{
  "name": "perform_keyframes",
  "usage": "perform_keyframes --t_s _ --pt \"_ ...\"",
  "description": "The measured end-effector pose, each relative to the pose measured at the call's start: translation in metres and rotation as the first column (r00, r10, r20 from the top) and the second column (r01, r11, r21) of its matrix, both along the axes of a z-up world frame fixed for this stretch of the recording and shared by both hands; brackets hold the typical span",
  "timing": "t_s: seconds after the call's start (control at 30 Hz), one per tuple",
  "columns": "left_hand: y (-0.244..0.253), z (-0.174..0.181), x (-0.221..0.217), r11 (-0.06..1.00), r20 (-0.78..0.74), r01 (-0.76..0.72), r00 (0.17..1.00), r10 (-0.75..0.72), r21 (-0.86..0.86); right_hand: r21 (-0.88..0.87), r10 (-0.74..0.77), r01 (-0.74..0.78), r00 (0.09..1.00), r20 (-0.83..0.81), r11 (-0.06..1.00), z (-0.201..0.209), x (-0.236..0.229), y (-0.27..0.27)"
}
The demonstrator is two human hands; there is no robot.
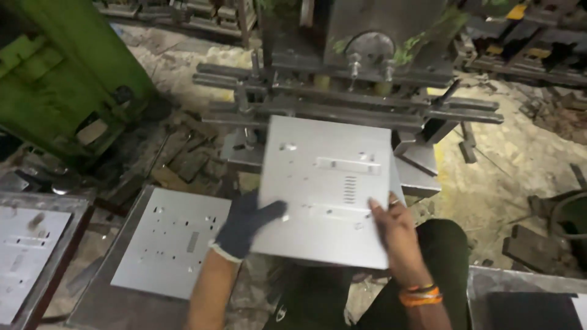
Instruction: Feeding metal sheets into a stamping press and stacking the finished parts.
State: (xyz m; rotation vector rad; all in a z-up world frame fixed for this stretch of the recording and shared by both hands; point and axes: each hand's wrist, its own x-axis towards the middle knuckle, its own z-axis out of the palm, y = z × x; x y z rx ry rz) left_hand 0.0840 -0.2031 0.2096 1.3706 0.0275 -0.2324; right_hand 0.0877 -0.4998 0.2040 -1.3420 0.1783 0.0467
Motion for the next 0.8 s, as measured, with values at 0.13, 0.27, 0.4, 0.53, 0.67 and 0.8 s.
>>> perform_keyframes --t_s 0.13,0.27,0.4,0.53,0.67,0.8 --pt "-0.042 -0.024 0.062 0.998 0.099 0.019 0.995 -0.014 -0.056 -0.053 -0.093 0.089 0.992 -0.085 0.995 0.001 0.051 -0.038" --pt "-0.059 -0.060 0.122 0.995 0.095 -0.039 0.994 0.048 -0.093 -0.003 -0.072 0.072 0.997 0.021 0.997 -0.036 0.101 -0.067" --pt "-0.065 -0.064 0.147 0.975 0.005 -0.110 0.994 0.113 -0.195 -0.003 -0.043 0.043 0.997 -0.057 0.999 0.004 0.113 -0.049" --pt "-0.063 -0.066 0.155 0.964 -0.042 -0.175 0.985 0.170 -0.198 -0.097 0.000 0.006 0.998 0.055 0.995 -0.029 0.132 -0.068" --pt "-0.060 -0.078 0.161 0.957 -0.025 -0.220 0.975 0.219 -0.189 0.007 -0.002 0.002 0.999 0.054 1.000 -0.026 0.132 -0.060" --pt "-0.061 -0.079 0.162 0.956 0.009 -0.239 0.970 0.244 -0.168 0.015 -0.002 0.001 0.996 0.093 1.000 -0.038 0.135 -0.066"
